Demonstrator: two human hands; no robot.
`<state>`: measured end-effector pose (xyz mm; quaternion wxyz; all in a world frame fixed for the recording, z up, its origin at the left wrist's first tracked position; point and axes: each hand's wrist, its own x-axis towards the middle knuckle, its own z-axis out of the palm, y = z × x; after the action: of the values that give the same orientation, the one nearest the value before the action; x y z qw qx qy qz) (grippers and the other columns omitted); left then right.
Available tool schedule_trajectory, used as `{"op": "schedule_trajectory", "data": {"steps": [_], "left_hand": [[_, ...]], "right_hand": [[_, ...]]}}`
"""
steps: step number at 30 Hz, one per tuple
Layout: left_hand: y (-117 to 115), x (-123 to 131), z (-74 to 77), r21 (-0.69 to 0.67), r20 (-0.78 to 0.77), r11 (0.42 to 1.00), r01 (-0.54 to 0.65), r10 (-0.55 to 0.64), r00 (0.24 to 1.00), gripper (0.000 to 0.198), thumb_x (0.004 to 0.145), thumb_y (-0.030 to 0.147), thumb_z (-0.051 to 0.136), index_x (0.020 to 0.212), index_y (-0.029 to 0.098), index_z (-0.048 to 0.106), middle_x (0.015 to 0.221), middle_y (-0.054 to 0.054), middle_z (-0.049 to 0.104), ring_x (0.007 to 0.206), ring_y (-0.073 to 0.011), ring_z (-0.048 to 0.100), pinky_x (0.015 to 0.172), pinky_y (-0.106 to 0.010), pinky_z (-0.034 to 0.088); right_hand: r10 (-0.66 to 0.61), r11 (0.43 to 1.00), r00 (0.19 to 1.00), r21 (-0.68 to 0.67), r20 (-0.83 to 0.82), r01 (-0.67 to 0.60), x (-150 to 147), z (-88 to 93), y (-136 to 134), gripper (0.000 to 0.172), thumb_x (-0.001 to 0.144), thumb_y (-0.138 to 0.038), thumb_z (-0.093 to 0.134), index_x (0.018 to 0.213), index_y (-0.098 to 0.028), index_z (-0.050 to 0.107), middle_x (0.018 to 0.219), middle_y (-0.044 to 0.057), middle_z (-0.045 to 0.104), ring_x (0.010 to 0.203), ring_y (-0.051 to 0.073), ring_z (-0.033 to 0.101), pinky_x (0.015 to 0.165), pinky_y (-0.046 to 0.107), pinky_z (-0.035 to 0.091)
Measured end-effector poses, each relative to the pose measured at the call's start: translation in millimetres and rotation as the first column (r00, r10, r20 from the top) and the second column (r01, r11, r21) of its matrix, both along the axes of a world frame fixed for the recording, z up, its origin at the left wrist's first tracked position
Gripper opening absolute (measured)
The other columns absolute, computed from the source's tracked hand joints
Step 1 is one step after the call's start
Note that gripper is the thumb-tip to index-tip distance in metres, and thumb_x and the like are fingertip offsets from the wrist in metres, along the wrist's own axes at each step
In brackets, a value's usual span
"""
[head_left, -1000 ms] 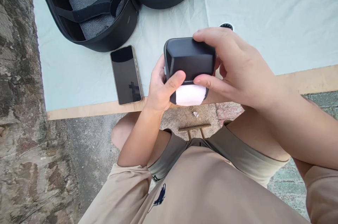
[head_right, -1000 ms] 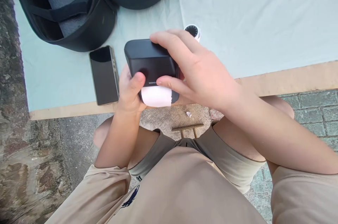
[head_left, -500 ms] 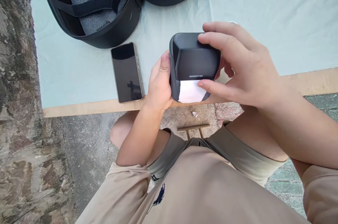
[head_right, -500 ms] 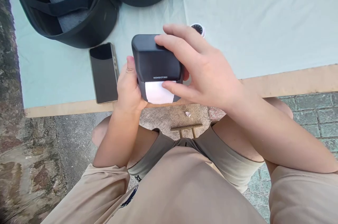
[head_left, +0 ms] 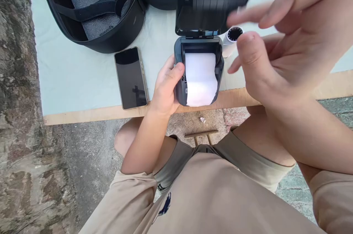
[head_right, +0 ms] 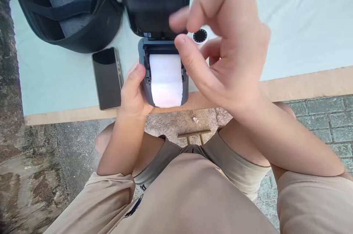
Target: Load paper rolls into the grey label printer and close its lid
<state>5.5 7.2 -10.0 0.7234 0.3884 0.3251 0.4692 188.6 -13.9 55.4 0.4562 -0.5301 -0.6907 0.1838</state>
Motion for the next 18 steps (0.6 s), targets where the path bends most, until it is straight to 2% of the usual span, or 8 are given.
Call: {"op": "schedule_trajectory", "data": {"steps": [1, 2, 4, 6, 10, 13, 15, 18], "left_hand": [[-0.7, -0.2, 1.5, 0.002, -0.003, 1.0, -0.001, 0.001, 1.0, 0.034, 0.09, 0.05, 0.061, 0.109, 0.022, 0.065, 0.103, -0.003, 0.073, 0.142, -0.0316, 0.051, 0.108, -0.044, 0.054], [-1.3, -0.2, 2.6, 0.012, -0.003, 1.0, -0.003, 0.003, 1.0, 0.034, 0.09, 0.051, 0.062, 0.108, 0.022, 0.066, 0.105, -0.003, 0.072, 0.142, -0.0303, 0.051, 0.108, -0.041, 0.054], [-2.1, 0.4, 3.6, 0.014, -0.002, 1.0, -0.007, 0.007, 1.0, 0.032, 0.09, 0.05, 0.061, 0.105, 0.022, 0.067, 0.109, -0.002, 0.072, 0.143, -0.0283, 0.051, 0.11, -0.038, 0.053], [-2.2, 1.3, 3.5, 0.009, 0.013, 1.0, -0.002, 0.002, 1.0, 0.03, 0.091, 0.048, 0.062, 0.105, 0.022, 0.067, 0.111, -0.002, 0.072, 0.142, -0.0274, 0.052, 0.11, -0.037, 0.052], [-2.3, 2.1, 3.7, 0.012, 0.062, 1.0, 0.024, -0.025, 0.998, 0.029, 0.092, 0.046, 0.062, 0.106, 0.021, 0.066, 0.106, -0.003, 0.072, 0.138, -0.0278, 0.055, 0.103, -0.035, 0.056], [-2.7, 1.7, 4.8, 0.008, 0.052, 0.999, 0.036, -0.037, 0.998, 0.031, 0.092, 0.046, 0.062, 0.108, 0.021, 0.067, 0.101, -0.004, 0.072, 0.136, -0.029, 0.058, 0.093, -0.033, 0.06], [-3.1, 1.7, 5.1, 0.001, 0.047, 1.0, 0.023, -0.023, 0.999, 0.03, 0.092, 0.046, 0.061, 0.108, 0.021, 0.067, 0.099, -0.004, 0.073, 0.135, -0.029, 0.058, 0.092, -0.033, 0.061], [-3.3, 2.4, 4.6, 0.004, 0.069, 1.0, -0.003, 0.003, 0.998, 0.027, 0.093, 0.043, 0.06, 0.104, 0.021, 0.069, 0.097, -0.003, 0.073, 0.137, -0.028, 0.057, 0.099, -0.036, 0.059]], "right_hand": [[0.024, 1.0, 0.998, 0.017, 0.058, -0.025, -0.2, 0.1, 1.0, 0.006, 0.096, -0.027, 0.05, 0.096, -0.022, 0.052, 0.105, 0.005, 0.062, 0.098, 0.015, 0.068, 0.056, 0.028, 0.045], [0.038, 0.998, 0.99, 0.049, 0.137, -0.046, -0.2, -0.7, 2.7, 0.002, 0.094, -0.024, 0.051, 0.095, -0.022, 0.053, 0.101, 0.003, 0.065, 0.092, 0.014, 0.068, 0.056, 0.027, 0.045], [0.047, 0.994, 0.958, 0.076, 0.285, -0.072, -0.3, -4.2, 7.4, 0.003, 0.089, -0.021, 0.055, 0.09, -0.023, 0.057, 0.087, -0.002, 0.067, 0.069, 0.011, 0.062, 0.055, 0.028, 0.041], [0.066, 0.997, 0.91, 0.002, 0.41, -0.073, -0.5, -8.2, 13.5, 0.008, 0.084, -0.023, 0.058, 0.091, -0.024, 0.061, 0.08, -0.003, 0.067, 0.059, 0.011, 0.055, 0.055, 0.03, 0.036], [0.183, 0.973, 0.774, -0.225, 0.606, -0.054, -1.2, -8.6, 25.9, 0.035, 0.08, -0.03, 0.061, 0.116, -0.029, 0.063, 0.092, 0.0, 0.073, 0.064, 0.018, 0.057, 0.056, 0.031, 0.031], [0.236, 0.959, 0.705, -0.277, 0.669, -0.058, -2.3, -1.0, 28.6, 0.035, 0.079, -0.032, 0.064, 0.114, -0.029, 0.064, 0.086, 0.002, 0.072, 0.065, 0.02, 0.056, 0.055, 0.032, 0.029], [0.234, 0.962, 0.738, -0.26, 0.633, -0.082, -1.9, 6.1, 25.3, 0.031, 0.077, -0.029, 0.067, 0.107, -0.028, 0.065, 0.079, 0.001, 0.07, 0.059, 0.016, 0.052, 0.056, 0.032, 0.032], [0.235, 0.957, 0.905, -0.248, 0.355, -0.151, 9.1, 13.4, 18.5, 0.034, 0.074, -0.028, 0.072, 0.107, -0.026, 0.066, 0.092, 0.0, 0.072, 0.052, 0.007, 0.047, 0.053, 0.029, 0.039]]}}
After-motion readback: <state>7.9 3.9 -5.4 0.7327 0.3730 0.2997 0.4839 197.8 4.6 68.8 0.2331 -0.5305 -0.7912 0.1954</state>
